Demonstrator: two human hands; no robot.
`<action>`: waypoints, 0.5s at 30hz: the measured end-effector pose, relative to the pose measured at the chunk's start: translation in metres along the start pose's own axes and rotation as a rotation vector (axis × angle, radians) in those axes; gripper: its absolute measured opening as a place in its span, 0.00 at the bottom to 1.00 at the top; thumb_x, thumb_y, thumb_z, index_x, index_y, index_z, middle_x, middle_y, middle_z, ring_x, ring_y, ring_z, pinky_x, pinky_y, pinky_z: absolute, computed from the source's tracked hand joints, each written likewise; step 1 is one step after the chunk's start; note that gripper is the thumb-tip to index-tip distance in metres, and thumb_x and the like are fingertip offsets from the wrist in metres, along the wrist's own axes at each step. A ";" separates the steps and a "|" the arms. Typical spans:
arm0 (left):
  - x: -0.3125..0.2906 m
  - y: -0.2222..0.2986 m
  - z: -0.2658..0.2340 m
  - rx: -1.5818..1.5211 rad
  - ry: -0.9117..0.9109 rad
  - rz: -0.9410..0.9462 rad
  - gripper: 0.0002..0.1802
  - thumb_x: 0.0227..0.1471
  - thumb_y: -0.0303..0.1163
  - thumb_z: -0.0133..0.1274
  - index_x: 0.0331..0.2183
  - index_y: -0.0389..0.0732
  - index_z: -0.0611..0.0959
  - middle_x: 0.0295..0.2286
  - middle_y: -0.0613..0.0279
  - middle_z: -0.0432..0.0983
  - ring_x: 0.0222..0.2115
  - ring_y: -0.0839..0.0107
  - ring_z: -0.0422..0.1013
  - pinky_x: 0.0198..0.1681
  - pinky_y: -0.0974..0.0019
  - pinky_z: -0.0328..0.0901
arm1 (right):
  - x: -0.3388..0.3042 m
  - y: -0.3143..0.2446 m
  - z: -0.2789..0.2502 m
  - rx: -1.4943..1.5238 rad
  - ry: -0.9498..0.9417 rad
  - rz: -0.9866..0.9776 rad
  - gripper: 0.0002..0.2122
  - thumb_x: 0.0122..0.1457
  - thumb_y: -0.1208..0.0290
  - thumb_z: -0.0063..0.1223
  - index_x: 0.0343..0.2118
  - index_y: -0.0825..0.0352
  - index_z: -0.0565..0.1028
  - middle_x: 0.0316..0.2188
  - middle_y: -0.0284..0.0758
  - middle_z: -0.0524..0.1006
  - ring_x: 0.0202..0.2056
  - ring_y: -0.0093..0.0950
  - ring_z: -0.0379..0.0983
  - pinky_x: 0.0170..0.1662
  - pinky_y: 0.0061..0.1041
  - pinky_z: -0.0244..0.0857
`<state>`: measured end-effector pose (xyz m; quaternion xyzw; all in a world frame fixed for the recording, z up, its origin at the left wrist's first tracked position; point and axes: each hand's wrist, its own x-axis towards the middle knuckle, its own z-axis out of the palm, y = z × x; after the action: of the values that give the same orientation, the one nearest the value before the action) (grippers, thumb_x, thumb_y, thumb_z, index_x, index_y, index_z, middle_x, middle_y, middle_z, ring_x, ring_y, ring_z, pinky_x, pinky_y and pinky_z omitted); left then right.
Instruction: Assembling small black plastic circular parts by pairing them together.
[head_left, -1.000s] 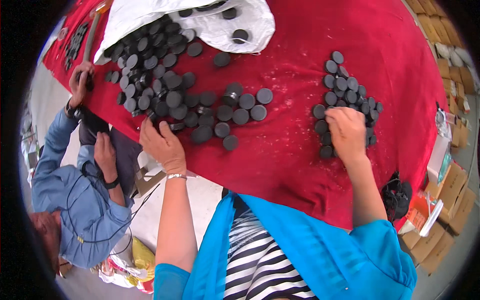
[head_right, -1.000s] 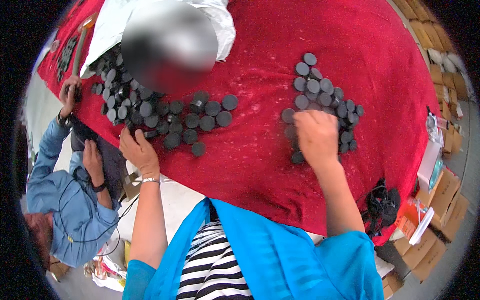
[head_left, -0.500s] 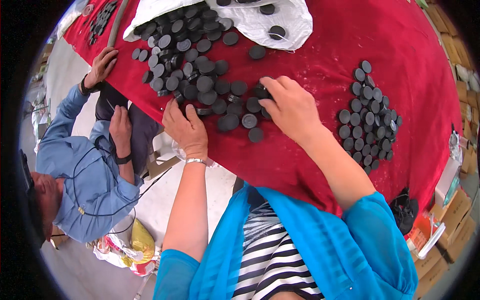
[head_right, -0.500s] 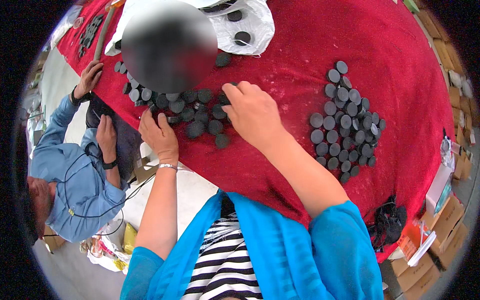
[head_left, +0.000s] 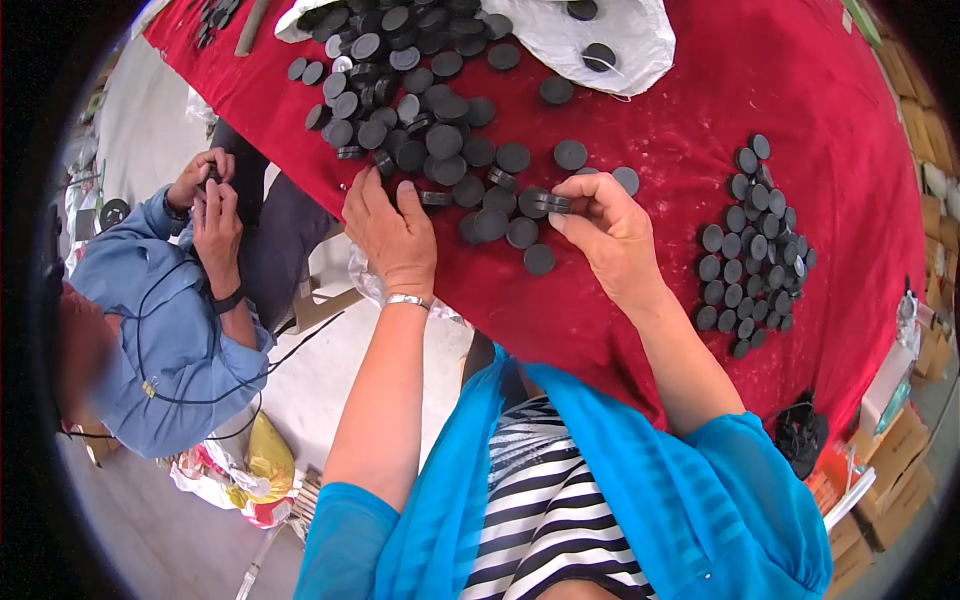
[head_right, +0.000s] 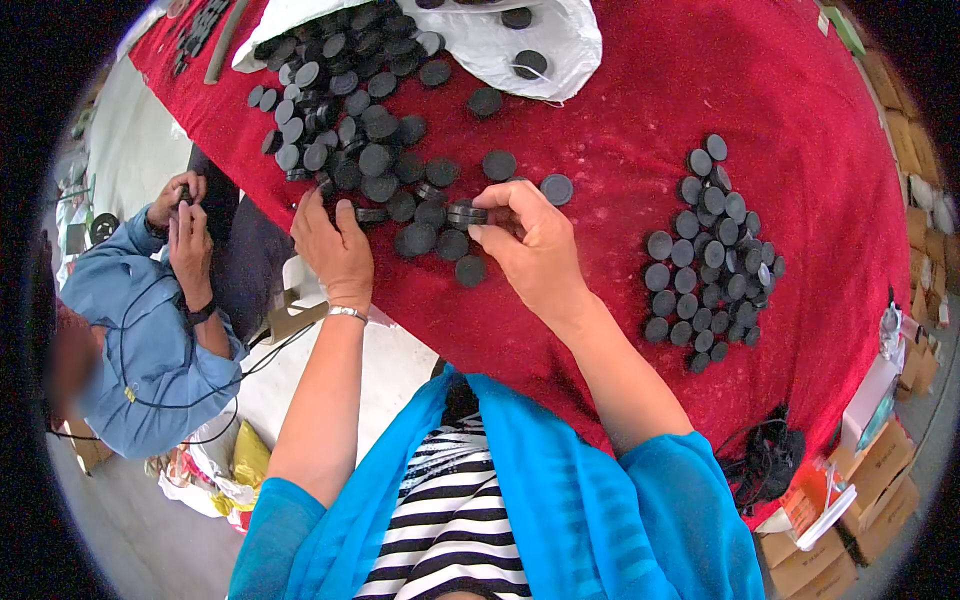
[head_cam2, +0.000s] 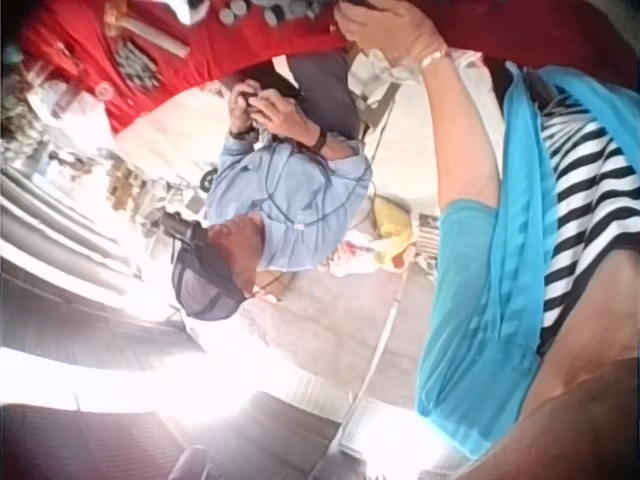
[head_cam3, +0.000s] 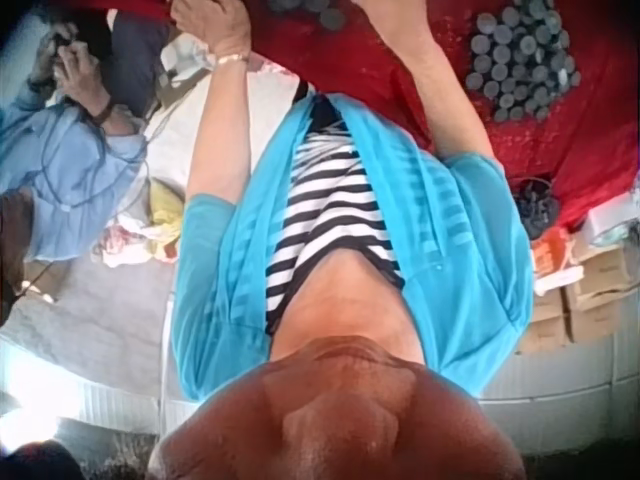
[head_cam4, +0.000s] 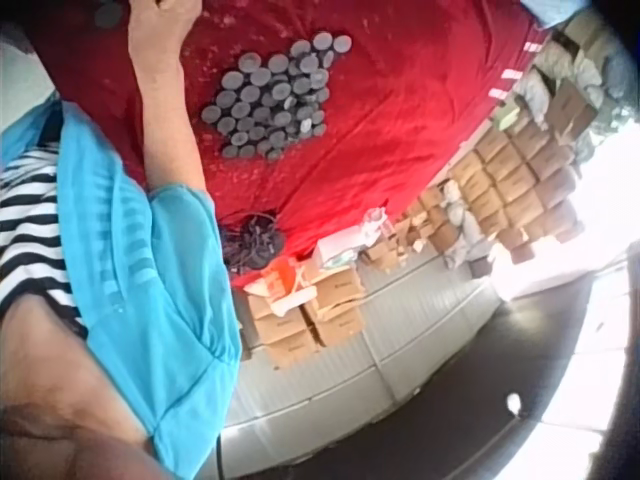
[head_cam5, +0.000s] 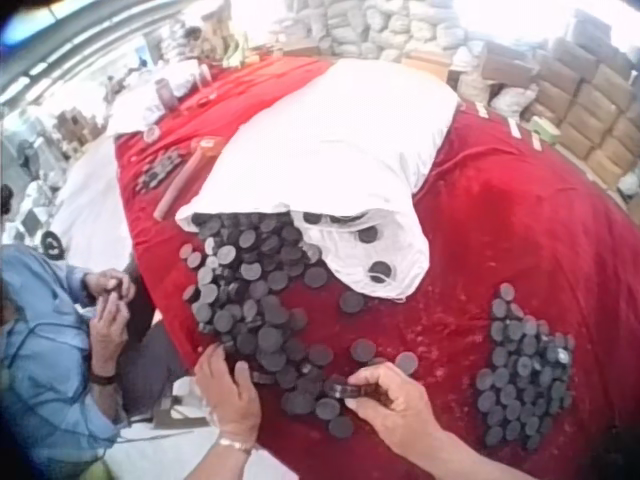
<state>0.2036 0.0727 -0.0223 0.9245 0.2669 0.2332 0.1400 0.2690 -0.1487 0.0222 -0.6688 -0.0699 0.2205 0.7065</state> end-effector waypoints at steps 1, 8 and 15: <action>0.000 0.000 0.000 -0.001 -0.003 -0.001 0.24 0.56 0.41 0.46 0.48 0.34 0.72 0.48 0.45 0.68 0.49 0.48 0.62 0.54 0.51 0.54 | -0.001 0.002 0.001 0.003 -0.006 0.000 0.11 0.47 0.84 0.55 0.36 0.68 0.72 0.29 0.34 0.71 0.31 0.22 0.70 0.34 0.20 0.64; -0.001 -0.001 -0.003 -0.040 -0.016 -0.015 0.24 0.57 0.42 0.43 0.48 0.34 0.72 0.49 0.47 0.67 0.51 0.50 0.60 0.55 0.52 0.53 | -0.014 -0.001 0.007 -0.623 -0.058 -0.220 0.11 0.49 0.79 0.54 0.37 0.68 0.72 0.34 0.40 0.72 0.36 0.40 0.72 0.38 0.32 0.68; -0.004 -0.004 -0.002 -0.098 -0.007 -0.032 0.25 0.57 0.45 0.42 0.47 0.34 0.72 0.49 0.50 0.66 0.51 0.51 0.59 0.54 0.50 0.52 | -0.013 -0.004 0.035 -0.568 -0.203 -0.277 0.11 0.51 0.73 0.57 0.38 0.65 0.72 0.34 0.39 0.73 0.33 0.42 0.73 0.35 0.34 0.68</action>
<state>0.1980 0.0742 -0.0240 0.9129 0.2696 0.2407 0.1896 0.2449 -0.1220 0.0321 -0.7977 -0.2890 0.1594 0.5048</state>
